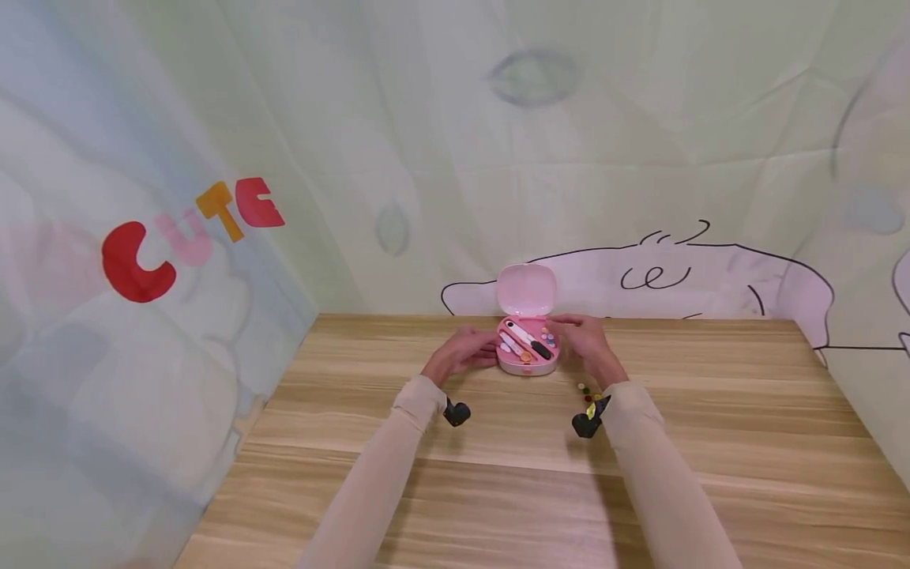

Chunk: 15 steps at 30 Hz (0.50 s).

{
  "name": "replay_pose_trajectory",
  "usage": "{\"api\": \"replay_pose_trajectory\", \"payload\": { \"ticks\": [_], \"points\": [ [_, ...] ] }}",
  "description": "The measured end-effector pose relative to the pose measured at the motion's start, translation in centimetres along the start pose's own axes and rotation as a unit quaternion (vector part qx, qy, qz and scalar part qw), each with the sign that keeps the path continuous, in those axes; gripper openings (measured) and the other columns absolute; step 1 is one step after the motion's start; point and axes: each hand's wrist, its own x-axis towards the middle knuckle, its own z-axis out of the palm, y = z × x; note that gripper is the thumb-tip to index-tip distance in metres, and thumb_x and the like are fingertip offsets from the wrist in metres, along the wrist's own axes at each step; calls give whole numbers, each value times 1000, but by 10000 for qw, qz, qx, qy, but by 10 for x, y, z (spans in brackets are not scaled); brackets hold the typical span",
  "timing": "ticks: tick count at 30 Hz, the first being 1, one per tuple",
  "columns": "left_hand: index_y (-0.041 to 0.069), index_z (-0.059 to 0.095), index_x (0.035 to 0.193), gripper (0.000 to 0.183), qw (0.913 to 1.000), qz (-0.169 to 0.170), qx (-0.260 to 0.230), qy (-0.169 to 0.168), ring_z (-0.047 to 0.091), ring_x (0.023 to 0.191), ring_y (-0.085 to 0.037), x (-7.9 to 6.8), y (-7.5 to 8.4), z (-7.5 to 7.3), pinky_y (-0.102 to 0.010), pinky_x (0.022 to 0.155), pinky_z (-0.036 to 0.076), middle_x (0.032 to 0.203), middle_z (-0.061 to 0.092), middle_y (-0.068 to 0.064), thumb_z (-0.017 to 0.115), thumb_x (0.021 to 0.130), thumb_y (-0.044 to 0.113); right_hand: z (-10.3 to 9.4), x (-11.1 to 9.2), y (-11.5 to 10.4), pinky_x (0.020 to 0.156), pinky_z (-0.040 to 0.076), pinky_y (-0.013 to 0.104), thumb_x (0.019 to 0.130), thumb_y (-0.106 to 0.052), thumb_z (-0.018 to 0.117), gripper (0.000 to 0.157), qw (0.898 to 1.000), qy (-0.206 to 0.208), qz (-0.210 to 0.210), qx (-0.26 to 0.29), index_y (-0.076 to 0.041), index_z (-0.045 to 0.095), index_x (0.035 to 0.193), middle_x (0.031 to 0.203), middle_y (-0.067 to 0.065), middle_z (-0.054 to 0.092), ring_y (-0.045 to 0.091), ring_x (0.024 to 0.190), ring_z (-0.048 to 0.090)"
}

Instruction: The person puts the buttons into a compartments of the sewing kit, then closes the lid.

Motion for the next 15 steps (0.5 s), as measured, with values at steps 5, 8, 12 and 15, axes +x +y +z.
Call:
{"api": "replay_pose_trajectory", "payload": {
  "ticks": [5, 8, 12, 15],
  "points": [
    [1, 71, 95, 11, 10000, 17, -8, 35, 68, 83, -17, 1, -1, -1, -34, 89, 62, 92, 70, -11, 67, 98, 11, -2, -1, 2, 65, 38, 30, 100, -42, 70, 56, 9999, -74, -45, 55, -15, 58, 148, 139, 11, 49, 25, 81, 42],
    [1, 71, 95, 12, 10000, 27, 19, 51, 68, 83, -17, 1, -1, -1, -35, 91, 61, 93, 70, -11, 67, 98, 12, -6, -2, 4, 65, 37, 29, 100, -42, 69, 56, 9999, -89, -96, 26, -15, 58, 148, 135, 10, 48, 24, 82, 41],
    [1, 70, 95, 12, 10000, 14, 38, 7, 67, 84, -18, 1, -1, 0, -37, 95, 60, 93, 69, -11, 66, 99, 12, -13, -6, 8, 67, 37, 29, 101, -42, 68, 55, 9997, -95, -192, -149, -15, 58, 148, 121, 7, 51, 24, 82, 41],
    [1, 70, 95, 12, 10000, 29, 37, 18, 67, 84, -18, 1, -1, 0, -36, 94, 60, 93, 69, -11, 66, 98, 12, -19, -10, 11, 62, 38, 29, 101, -40, 68, 56, 9983, -184, -391, -404, -13, 57, 149, 95, 2, 51, 22, 71, 40]
  ]
}}
